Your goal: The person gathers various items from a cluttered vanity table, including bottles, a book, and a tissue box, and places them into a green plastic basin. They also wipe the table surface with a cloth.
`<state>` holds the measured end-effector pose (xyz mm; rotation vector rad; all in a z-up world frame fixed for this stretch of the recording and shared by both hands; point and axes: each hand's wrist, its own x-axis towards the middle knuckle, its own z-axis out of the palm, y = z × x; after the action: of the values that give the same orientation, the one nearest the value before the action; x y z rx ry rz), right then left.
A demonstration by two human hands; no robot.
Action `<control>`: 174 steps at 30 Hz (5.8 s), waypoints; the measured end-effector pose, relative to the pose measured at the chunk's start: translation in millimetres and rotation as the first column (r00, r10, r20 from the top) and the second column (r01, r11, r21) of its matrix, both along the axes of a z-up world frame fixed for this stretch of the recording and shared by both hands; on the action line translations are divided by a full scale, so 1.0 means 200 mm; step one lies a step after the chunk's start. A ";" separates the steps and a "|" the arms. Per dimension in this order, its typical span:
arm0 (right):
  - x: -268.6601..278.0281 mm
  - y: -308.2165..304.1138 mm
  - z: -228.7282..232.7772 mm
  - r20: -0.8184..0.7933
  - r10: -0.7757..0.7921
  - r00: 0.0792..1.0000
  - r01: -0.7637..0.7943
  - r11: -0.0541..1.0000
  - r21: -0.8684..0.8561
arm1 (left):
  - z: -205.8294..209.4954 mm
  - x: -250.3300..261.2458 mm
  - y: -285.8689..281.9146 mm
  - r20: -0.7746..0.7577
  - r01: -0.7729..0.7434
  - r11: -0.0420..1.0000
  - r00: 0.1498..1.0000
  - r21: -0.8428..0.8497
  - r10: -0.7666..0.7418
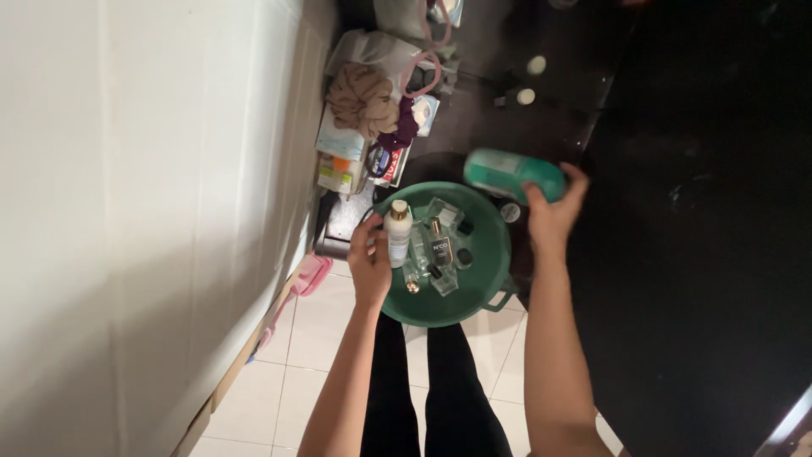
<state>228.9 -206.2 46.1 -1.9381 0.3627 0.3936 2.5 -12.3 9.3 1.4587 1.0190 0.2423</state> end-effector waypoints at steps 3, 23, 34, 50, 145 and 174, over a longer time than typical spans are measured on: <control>-0.03 -0.07 0.03 0.214 0.185 0.959 -0.056 0.865 -0.498 | 0.12 0.02 0.01 -0.087 0.043 0.976 0.996 0.211 -0.025; 0.02 0.21 -0.37 0.274 0.697 0.663 -0.473 0.674 -0.567 | 0.16 -0.36 -0.08 -0.492 0.246 0.948 0.862 0.200 -0.120; 0.17 0.86 -0.72 -0.346 0.235 0.908 -0.183 0.967 0.175 | 0.14 0.19 0.31 -0.198 0.301 0.638 0.953 0.709 -0.229; -0.01 1.18 -0.38 0.444 0.336 0.831 -0.344 0.937 -0.065 | 0.06 0.60 0.59 -0.190 0.397 0.674 0.913 0.623 -0.362; -0.86 0.57 0.25 -0.201 0.412 0.889 0.128 0.198 0.972 | 0.70 -0.24 -0.17 0.051 0.109 0.915 0.989 0.389 -0.140; -0.89 0.30 -0.09 -0.567 0.206 0.798 0.551 0.134 0.824 | -0.14 -0.51 0.21 -0.174 0.078 0.942 0.985 0.325 -0.021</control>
<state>51.4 -146.8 28.4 -0.3155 0.5361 0.8041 -100.3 29.0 -18.7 1.8333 1.1132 0.2666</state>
